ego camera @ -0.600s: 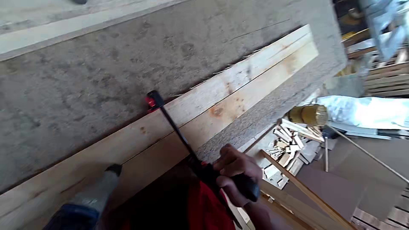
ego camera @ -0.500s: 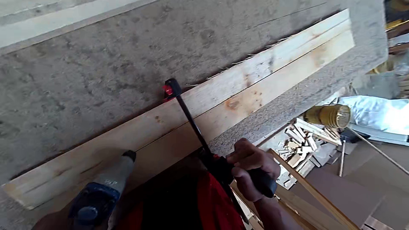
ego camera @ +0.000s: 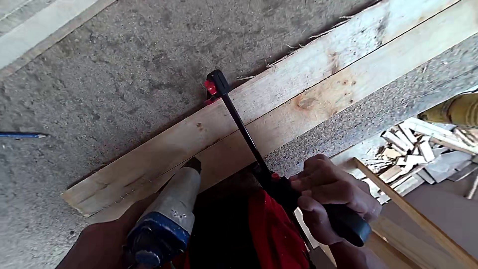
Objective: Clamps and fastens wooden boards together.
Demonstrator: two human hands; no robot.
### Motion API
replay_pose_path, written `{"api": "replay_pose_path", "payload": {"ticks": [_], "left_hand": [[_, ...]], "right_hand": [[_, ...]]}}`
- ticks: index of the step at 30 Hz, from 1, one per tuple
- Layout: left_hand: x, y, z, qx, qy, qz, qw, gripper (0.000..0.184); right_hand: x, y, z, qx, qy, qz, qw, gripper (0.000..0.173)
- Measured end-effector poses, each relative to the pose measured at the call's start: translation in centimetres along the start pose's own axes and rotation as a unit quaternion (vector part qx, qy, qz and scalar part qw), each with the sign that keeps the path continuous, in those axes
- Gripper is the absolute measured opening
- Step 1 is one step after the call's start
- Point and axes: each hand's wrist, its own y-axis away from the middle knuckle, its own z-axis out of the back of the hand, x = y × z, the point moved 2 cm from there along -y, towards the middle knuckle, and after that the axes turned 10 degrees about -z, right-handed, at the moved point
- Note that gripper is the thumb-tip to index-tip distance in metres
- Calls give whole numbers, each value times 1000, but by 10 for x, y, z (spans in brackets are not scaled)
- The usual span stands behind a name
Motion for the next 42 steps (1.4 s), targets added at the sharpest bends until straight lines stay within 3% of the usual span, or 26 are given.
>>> {"api": "replay_pose_path", "payload": {"ticks": [3, 6, 11, 20, 26, 42], "left_hand": [[-15, -28, 7, -32, 10, -56, 998, 42], [-19, -57, 4, -13, 2, -72, 997, 35], [-23, -70, 2, 37, 8, -54, 998, 44], [-36, -87, -1, 35, -1, -54, 998, 42], [-31, -77, 3, 41, -3, -21, 999, 39], [5, -18, -6, -6, 17, 6, 1000, 41]], "right_hand": [[0, -2, 0, 7, -6, -6, 1000, 22], [-4, 0, 0, 24, -7, -29, 999, 26], [-22, -6, -9, 59, -52, -57, 995, 35], [-28, -16, -13, 83, -83, -66, 991, 38], [-23, -20, -10, 97, -76, -77, 989, 38], [-14, 15, 8, 36, 32, -16, 999, 24]]}}
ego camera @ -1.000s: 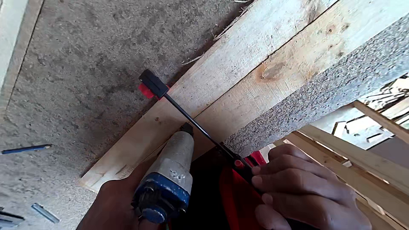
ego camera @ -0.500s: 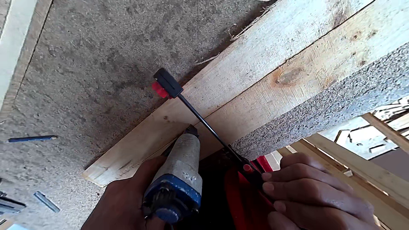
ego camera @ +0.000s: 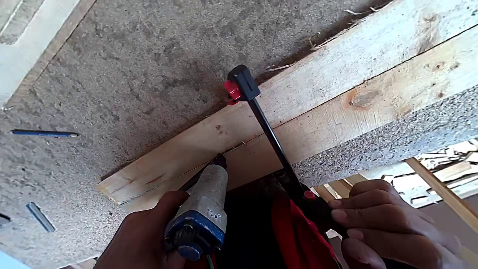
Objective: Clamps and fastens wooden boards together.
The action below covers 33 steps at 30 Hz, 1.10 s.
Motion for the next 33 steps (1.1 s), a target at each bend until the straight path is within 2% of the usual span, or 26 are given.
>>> {"api": "replay_pose_path", "payload": {"ticks": [5, 10, 14, 18, 27, 31, 33], "left_hand": [[14, 15, -7, -5, 18, 16, 1000, 44], [27, 32, -9, -8, 31, 26, 999, 50], [30, 42, -5, -4, 37, 35, 999, 44], [37, 57, -6, 0, 22, 49, 999, 49], [47, 83, -4, -20, 14, 55, 998, 45], [53, 91, -5, -32, 10, 61, 998, 46], [53, 93, -4, -32, 0, 66, 997, 43]], "right_hand": [[6, -6, -1, -12, 19, 0, 1000, 30], [9, -11, -4, -8, 39, 6, 999, 28], [14, -15, -8, -10, 44, 11, 999, 27], [20, -19, -12, -11, 43, 3, 999, 27], [20, -15, -10, -4, 47, -11, 999, 29], [15, -12, -6, -4, 42, -6, 999, 24], [17, -11, -6, -6, 19, -5, 1000, 16]]}}
